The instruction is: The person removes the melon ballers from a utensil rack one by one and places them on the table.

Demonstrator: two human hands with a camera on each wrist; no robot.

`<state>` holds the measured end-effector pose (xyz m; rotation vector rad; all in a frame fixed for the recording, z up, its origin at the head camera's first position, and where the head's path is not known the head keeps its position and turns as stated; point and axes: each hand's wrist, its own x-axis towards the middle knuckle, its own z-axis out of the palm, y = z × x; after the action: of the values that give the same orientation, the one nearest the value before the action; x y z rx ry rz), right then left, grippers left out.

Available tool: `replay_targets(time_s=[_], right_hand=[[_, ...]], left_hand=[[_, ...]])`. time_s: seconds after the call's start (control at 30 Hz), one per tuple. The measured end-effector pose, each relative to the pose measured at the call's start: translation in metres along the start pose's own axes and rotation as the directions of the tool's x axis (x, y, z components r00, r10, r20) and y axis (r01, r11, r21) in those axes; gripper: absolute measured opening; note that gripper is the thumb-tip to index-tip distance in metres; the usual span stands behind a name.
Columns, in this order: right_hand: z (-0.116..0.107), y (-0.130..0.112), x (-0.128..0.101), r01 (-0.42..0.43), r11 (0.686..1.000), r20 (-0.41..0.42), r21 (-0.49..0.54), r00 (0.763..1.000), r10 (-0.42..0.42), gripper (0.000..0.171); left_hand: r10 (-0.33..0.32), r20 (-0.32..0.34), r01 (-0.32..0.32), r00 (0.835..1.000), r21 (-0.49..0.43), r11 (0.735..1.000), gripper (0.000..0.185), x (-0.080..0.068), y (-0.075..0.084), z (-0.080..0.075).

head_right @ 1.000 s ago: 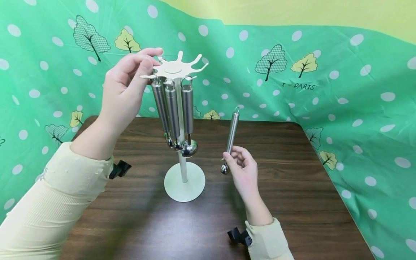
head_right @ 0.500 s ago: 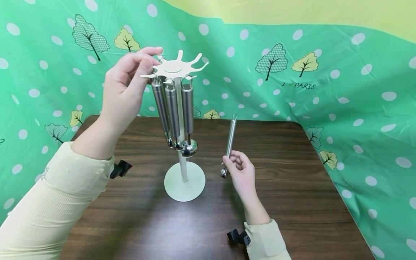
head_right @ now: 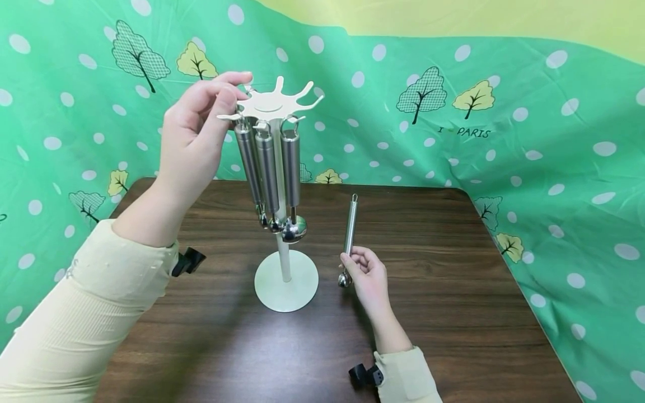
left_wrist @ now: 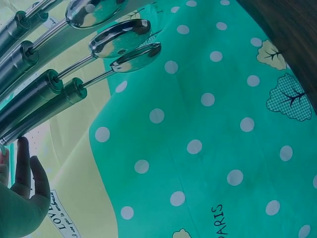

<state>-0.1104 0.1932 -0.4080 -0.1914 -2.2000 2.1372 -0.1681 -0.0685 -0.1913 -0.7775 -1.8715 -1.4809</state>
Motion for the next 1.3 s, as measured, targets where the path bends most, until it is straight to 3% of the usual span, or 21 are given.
replay_targets(time_s=[0.8, 1.3], right_hand=[[-0.001, 0.029, 0.002, -0.111, 0.993, -0.027, -0.048, 0.994, 0.110, 0.028], [-0.008, 0.052, 0.012, -0.188, 0.973, -0.023, -0.135, 0.982, 0.187, 0.030]], left_hand=[[0.026, -0.010, -0.026, 1.000, -0.002, 1.000, 0.022, 0.000, -0.001, 0.000], [0.023, -0.011, -0.024, 1.000, -0.016, 1.000, 0.021, -0.001, -0.002, 0.001]])
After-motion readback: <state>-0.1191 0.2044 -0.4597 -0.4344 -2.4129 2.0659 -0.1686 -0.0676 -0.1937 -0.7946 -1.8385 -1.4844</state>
